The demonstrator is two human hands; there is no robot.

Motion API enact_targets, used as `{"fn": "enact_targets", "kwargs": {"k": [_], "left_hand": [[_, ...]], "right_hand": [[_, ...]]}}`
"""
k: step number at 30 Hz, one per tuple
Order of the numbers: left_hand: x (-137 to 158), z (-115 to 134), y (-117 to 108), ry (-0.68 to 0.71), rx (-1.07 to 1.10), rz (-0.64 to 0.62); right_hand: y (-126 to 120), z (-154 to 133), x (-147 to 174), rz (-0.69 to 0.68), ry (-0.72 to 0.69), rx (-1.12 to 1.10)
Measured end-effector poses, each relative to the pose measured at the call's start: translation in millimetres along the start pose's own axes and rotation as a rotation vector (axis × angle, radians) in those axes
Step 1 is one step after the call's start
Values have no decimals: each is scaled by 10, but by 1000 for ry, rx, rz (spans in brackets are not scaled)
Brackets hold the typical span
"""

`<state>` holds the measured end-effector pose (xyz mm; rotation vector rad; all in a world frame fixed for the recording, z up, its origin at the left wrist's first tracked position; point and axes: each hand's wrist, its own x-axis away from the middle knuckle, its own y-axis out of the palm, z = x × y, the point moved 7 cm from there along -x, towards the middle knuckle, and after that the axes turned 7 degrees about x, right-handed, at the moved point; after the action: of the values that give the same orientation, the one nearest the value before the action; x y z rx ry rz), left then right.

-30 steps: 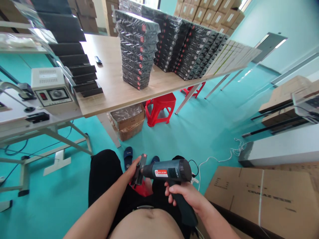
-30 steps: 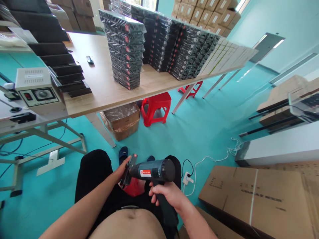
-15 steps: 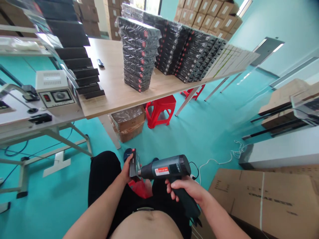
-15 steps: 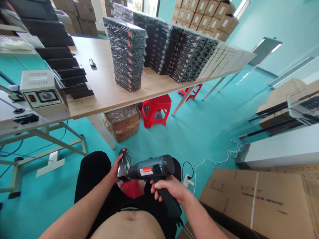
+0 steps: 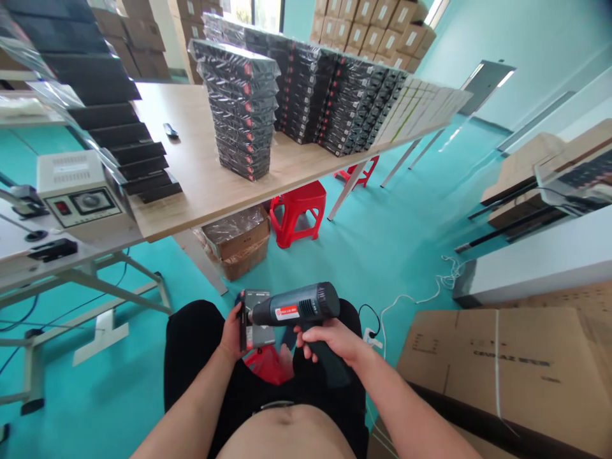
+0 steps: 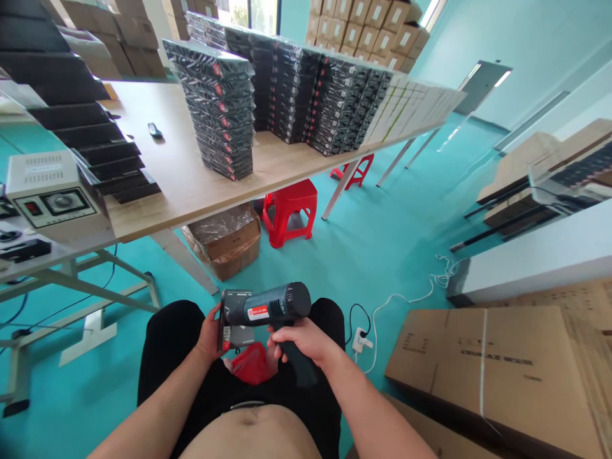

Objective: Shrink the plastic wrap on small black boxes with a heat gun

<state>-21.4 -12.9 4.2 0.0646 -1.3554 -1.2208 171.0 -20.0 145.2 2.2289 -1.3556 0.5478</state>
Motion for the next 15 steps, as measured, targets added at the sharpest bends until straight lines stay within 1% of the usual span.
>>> {"fn": "enact_targets", "kwargs": {"k": [3, 4, 5, 8, 9, 10, 13, 14, 15], "left_hand": [[-8, -8, 9, -14, 99, -47], [-20, -12, -3, -20, 107, -48], [-34, -16, -19, -25, 108, -47], [-90, 10, -57, -3, 152, -73], [-110, 32, -64, 22, 192, -93], [-128, 56, -70, 47, 237, -116], [-168, 90, -82, 75, 337, -167], [-177, 88, -81, 70, 350, -178], [-183, 85, -78, 62, 355, -189]], "right_hand": [[-124, -76, -2, 184, -45, 20], [-135, -84, 17, 201, -44, 15], [-114, -80, 45, 170, -35, 17], [29, -9, 192, -53, 13, 98], [39, 26, 244, -76, 24, 124], [17, 63, 285, -53, 33, 137], [-153, 153, 366, 173, 33, 91], [-179, 180, 388, 208, 31, 65], [-169, 205, 405, 191, 32, 46]]}}
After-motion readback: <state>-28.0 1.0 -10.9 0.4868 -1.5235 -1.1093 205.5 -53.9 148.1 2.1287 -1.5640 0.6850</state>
